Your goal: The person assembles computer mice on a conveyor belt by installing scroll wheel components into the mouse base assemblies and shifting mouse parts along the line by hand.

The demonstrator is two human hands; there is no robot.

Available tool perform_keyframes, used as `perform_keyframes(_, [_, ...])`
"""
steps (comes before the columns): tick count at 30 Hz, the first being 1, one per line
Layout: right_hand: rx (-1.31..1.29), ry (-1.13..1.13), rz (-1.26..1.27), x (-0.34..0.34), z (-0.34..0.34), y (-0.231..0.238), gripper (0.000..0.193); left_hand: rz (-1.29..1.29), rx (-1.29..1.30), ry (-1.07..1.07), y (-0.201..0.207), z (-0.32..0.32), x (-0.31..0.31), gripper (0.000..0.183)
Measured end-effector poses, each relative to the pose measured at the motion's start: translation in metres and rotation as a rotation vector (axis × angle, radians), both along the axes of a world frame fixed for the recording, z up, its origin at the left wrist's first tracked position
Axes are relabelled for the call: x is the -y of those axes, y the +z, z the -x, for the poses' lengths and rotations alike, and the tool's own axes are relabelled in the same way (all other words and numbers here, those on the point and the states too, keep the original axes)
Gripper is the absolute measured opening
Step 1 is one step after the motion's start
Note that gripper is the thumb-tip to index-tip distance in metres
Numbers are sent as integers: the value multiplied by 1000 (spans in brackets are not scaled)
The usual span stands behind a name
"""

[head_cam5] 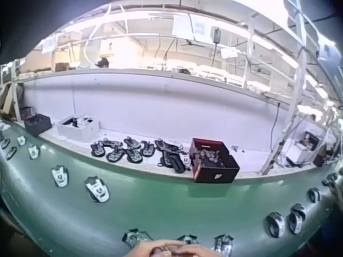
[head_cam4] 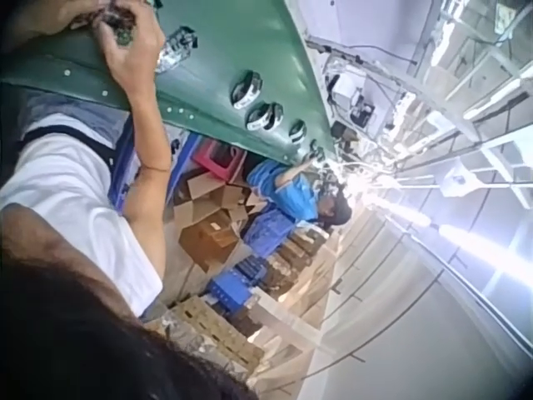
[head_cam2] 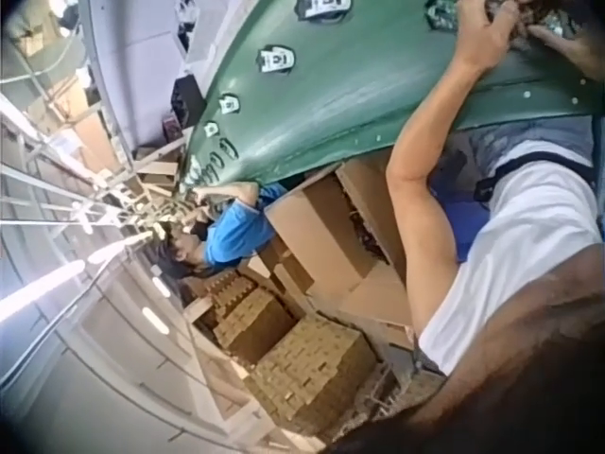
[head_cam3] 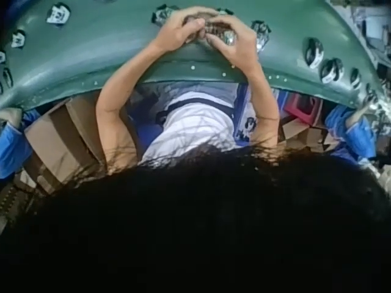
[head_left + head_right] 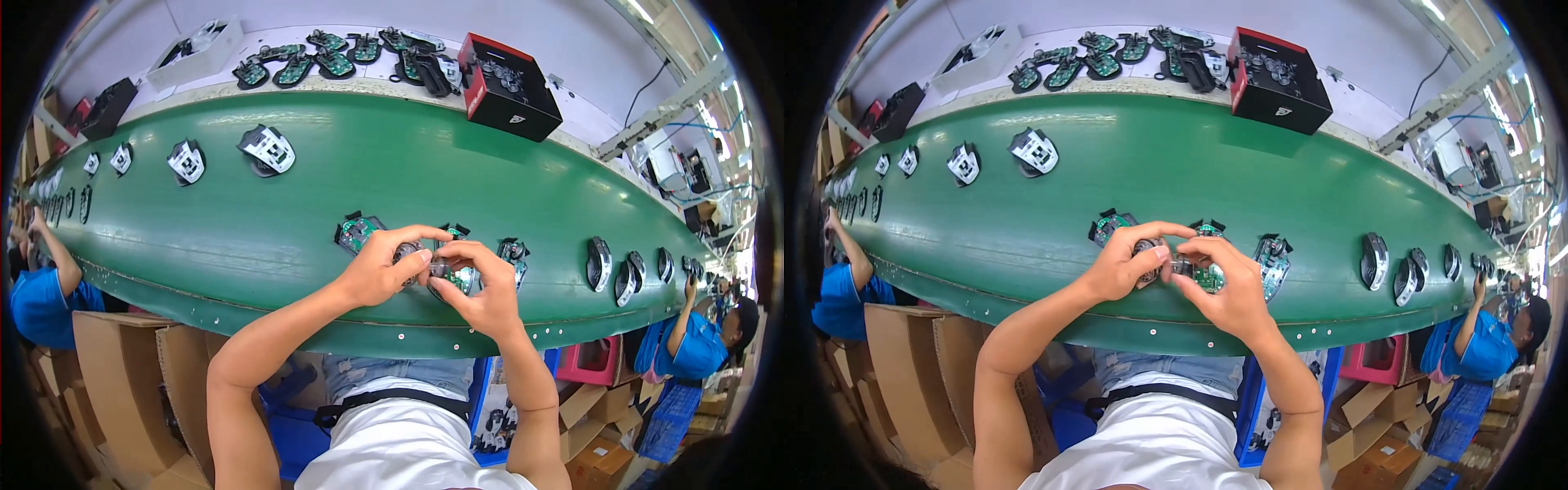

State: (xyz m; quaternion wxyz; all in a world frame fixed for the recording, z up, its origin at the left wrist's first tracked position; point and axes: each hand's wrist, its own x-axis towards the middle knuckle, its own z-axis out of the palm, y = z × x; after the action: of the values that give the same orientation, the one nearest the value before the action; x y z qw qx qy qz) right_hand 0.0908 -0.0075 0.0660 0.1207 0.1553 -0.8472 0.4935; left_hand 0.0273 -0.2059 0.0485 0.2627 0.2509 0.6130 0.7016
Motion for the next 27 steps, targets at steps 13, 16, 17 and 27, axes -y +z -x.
perform_keyframes(13, [229, -32, 491, -40, 9, -1, 39, 10, -95, 172, -13, 13, 7, 22])
perform_keyframes(16, [185, -103, 415, -41, 16, -7, 38, 29, -78, 174, -7, 12, 8, 20])
perform_keyframes(17, [186, -107, 414, -39, 16, -7, 38, 45, -46, 175, -4, 12, 8, 19])
perform_keyframes(27, [-118, -164, -520, -39, 25, -23, 37, 46, -98, 203, -9, 11, 8, 17])
